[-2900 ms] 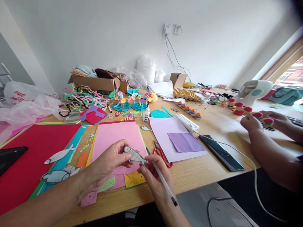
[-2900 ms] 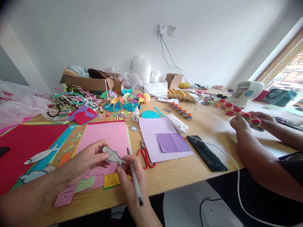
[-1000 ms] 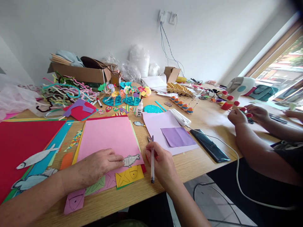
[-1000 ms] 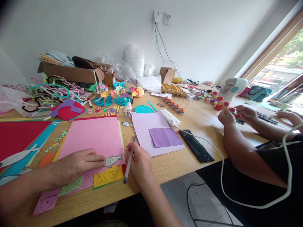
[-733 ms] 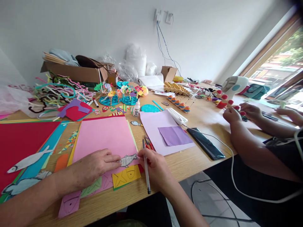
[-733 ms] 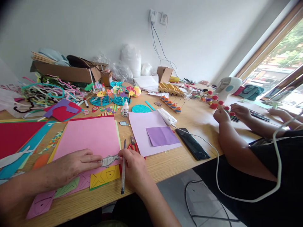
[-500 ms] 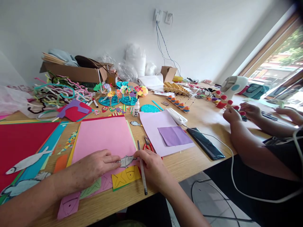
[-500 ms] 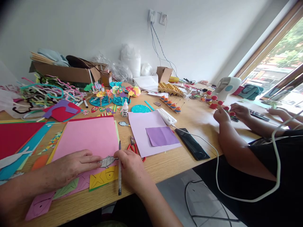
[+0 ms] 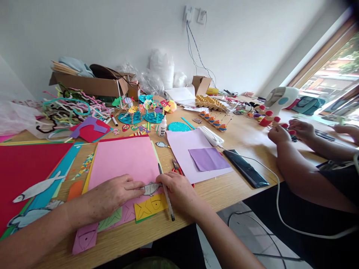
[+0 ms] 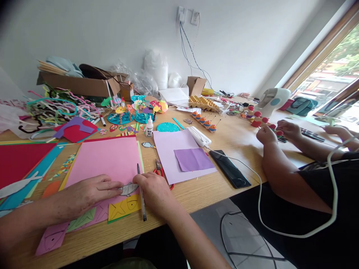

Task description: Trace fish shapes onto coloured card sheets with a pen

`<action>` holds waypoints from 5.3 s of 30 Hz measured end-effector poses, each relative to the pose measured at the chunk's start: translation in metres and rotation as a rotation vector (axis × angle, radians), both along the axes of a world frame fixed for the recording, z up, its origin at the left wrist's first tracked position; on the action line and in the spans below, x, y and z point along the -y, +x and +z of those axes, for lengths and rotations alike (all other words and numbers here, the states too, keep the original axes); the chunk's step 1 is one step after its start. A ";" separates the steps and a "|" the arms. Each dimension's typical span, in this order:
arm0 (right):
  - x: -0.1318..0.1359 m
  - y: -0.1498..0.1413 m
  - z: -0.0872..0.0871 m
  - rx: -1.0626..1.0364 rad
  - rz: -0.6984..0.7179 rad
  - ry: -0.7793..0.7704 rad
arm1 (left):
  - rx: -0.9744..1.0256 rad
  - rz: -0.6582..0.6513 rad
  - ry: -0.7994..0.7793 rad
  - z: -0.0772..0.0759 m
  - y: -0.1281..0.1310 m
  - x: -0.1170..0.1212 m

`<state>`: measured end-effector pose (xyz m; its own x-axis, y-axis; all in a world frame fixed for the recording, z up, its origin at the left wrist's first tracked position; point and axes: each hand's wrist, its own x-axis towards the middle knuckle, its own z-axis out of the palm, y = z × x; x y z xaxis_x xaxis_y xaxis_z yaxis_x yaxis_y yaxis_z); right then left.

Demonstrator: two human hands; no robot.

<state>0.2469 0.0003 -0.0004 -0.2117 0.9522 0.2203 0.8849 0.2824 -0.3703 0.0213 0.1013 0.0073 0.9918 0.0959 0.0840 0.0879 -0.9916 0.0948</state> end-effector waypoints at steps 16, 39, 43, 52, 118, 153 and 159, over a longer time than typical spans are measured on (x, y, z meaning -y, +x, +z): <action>-0.005 0.000 0.004 0.020 0.012 -0.045 | 0.019 0.052 -0.058 0.002 0.001 0.002; -0.003 -0.005 0.009 -0.017 -0.013 -0.013 | 0.023 -0.021 -0.025 -0.001 0.003 -0.001; 0.002 -0.012 0.012 -0.069 0.014 -0.021 | 0.047 -0.004 -0.032 -0.006 0.003 -0.001; 0.007 -0.023 0.017 0.148 0.091 -0.035 | 0.091 0.012 -0.098 0.001 -0.007 -0.014; -0.010 -0.036 0.006 -0.632 -0.319 -0.089 | 0.041 -0.011 0.002 -0.004 0.014 0.010; -0.012 -0.038 0.009 -0.549 -0.338 -0.095 | 0.099 0.018 -0.070 -0.004 0.011 0.016; -0.013 -0.033 0.001 -0.597 -0.344 -0.081 | 0.081 0.047 -0.030 -0.003 0.012 0.017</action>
<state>0.2138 0.0133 0.0004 0.2405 0.9618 0.1308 0.5571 -0.0264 -0.8300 0.0331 0.0844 0.0045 0.9763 0.1454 0.1605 0.1246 -0.9833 0.1329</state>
